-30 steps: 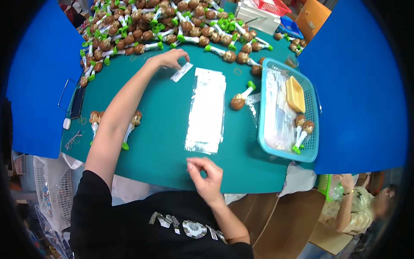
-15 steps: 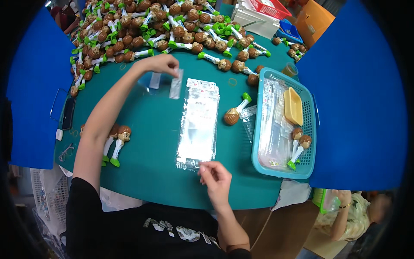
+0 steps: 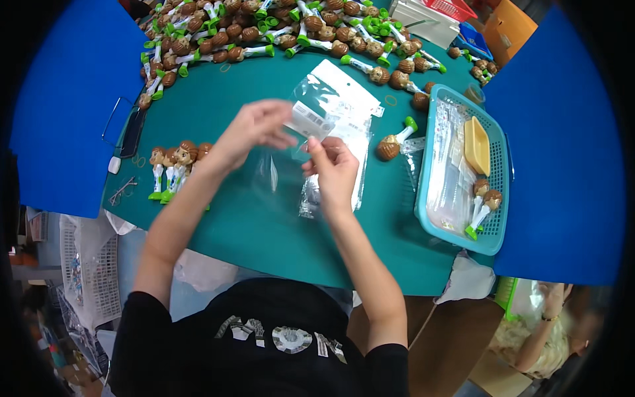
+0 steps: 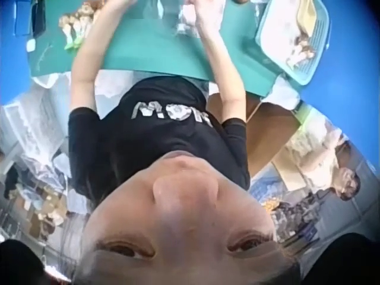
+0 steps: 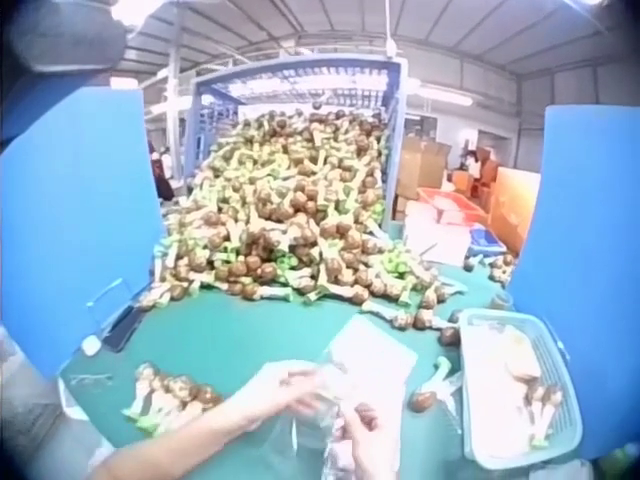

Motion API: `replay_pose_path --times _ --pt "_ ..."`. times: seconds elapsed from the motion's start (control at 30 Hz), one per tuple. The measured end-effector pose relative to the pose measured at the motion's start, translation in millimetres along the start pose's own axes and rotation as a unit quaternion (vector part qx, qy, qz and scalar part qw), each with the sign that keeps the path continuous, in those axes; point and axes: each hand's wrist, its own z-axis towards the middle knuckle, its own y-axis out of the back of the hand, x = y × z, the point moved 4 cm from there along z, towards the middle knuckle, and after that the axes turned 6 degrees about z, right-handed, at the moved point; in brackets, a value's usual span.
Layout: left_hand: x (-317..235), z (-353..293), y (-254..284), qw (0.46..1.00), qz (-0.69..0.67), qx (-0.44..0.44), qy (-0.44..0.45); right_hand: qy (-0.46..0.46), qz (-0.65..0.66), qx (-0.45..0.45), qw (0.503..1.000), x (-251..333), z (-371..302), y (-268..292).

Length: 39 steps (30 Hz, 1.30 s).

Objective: Packaging small toy figures into plastic bags and attaching labels.

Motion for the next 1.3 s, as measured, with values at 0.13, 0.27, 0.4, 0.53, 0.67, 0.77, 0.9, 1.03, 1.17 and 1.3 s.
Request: replay_pose_path --times 0.13,0.27,0.4,0.53,0.67,0.77,0.9,1.03,1.17,1.3 --pt "63 -55 -2 0.994 0.052 0.039 0.092 -0.008 -0.085 -0.001 0.996 -19 18 22" --pt "98 -76 -11 0.992 0.057 -0.037 0.104 0.028 -0.126 -0.036 0.991 -25 17 36" --pt "115 -80 -10 0.984 0.11 -0.07 0.12 0.04 -0.218 -0.004 0.975 -33 17 41" --pt "113 -96 -5 0.992 -0.042 -0.078 0.095 0.04 -0.275 -0.008 0.961 -32 20 42" --pt "103 -114 -4 0.992 -0.064 -0.1 0.043 -0.013 -0.27 0.034 0.962 -32 22 36" --pt "107 -121 -1 0.988 -0.052 -0.146 0.0 0.171 -0.338 0.049 0.924 -28 9 10" --pt "118 -124 4 0.968 -0.107 -0.228 -0.01 0.303 -0.439 0.178 0.827 -11 -54 -31" --pt "117 -124 -1 0.969 -0.064 -0.236 -0.041 0.314 -0.515 0.261 0.753 -37 -77 -38" --pt "120 -128 1 0.966 -0.086 -0.24 -0.037 0.312 -0.52 0.288 0.741 -43 -80 -41" --pt "122 -132 7 0.963 -0.101 -0.248 -0.04 0.319 -0.519 0.277 0.743 -40 -85 -45"
